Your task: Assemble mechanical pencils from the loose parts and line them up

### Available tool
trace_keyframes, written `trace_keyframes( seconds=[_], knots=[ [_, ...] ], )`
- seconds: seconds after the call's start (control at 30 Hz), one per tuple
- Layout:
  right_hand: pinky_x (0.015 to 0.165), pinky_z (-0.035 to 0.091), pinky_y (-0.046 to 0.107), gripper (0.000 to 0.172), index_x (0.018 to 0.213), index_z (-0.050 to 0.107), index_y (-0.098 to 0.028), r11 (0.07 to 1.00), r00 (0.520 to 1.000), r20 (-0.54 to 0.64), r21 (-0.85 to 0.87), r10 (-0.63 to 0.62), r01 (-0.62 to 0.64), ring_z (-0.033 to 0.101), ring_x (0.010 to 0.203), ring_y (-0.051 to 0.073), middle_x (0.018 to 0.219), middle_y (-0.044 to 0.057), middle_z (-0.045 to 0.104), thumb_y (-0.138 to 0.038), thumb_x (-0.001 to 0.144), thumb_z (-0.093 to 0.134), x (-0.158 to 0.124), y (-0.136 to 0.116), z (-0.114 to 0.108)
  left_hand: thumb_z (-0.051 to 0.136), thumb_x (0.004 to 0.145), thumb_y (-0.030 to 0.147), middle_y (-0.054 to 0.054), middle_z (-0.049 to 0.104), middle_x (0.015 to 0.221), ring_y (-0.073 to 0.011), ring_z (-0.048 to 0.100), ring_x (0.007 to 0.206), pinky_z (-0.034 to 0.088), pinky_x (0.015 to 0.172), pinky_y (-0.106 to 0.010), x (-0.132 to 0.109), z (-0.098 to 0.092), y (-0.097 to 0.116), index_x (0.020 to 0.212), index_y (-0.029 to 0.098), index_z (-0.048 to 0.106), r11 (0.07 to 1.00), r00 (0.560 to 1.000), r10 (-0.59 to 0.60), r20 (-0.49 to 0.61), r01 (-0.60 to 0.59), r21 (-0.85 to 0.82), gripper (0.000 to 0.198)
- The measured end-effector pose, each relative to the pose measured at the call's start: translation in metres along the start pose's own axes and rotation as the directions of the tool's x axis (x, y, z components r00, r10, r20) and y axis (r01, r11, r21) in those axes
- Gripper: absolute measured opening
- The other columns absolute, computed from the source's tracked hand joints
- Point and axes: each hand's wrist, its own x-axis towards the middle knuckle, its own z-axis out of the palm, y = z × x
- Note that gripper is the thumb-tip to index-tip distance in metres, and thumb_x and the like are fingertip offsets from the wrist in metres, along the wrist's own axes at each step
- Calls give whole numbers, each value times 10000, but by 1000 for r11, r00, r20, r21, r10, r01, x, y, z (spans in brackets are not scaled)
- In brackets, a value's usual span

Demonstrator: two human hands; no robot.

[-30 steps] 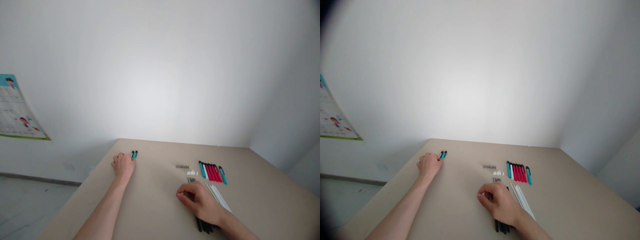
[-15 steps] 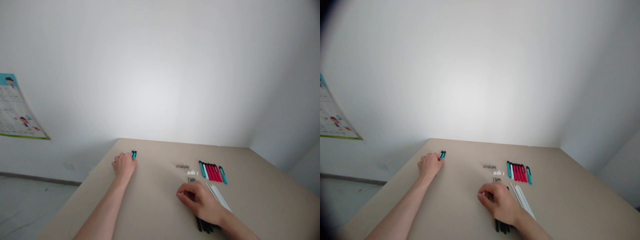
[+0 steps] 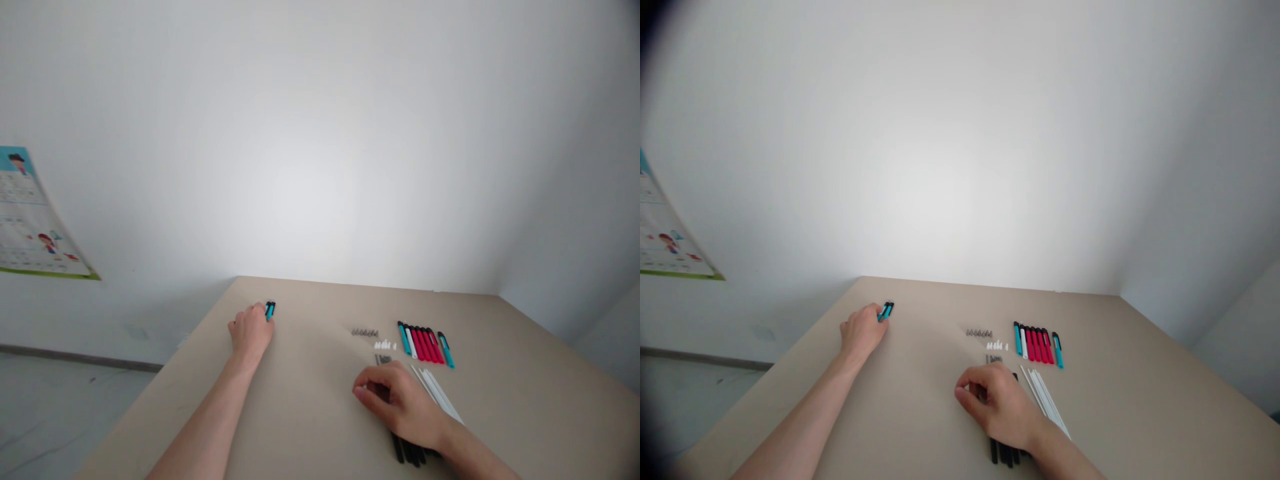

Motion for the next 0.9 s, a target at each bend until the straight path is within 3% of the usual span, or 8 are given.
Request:
trace_keyframes(
  seconds=[0.37, 0.9],
  knots=[
    [519, 307, 218, 295, 757, 662, -177, 1000, 1000, -18, -11, 4, -4, 431, 529, 103, 566, -20, 509, -364, 887, 476, 0, 4, -1, 505, 829, 190, -112, 693, 954, -251, 648, 902, 453, 716, -279, 6, 6, -4, 989, 161, 644, 998, 998, 55, 3, -55, -10, 214],
    [494, 309, 217, 306, 748, 654, -154, 1000, 997, -73, 13, 19, -18, 430, 524, 104, 573, -12, 529, -357, 887, 472, 0, 19, -6, 565, 762, 184, -114, 696, 960, -249, 654, 913, 466, 745, -274, 9, 4, -8, 1079, 152, 603, 994, 992, 92, 85, -87, -63, 320]
  ],
)
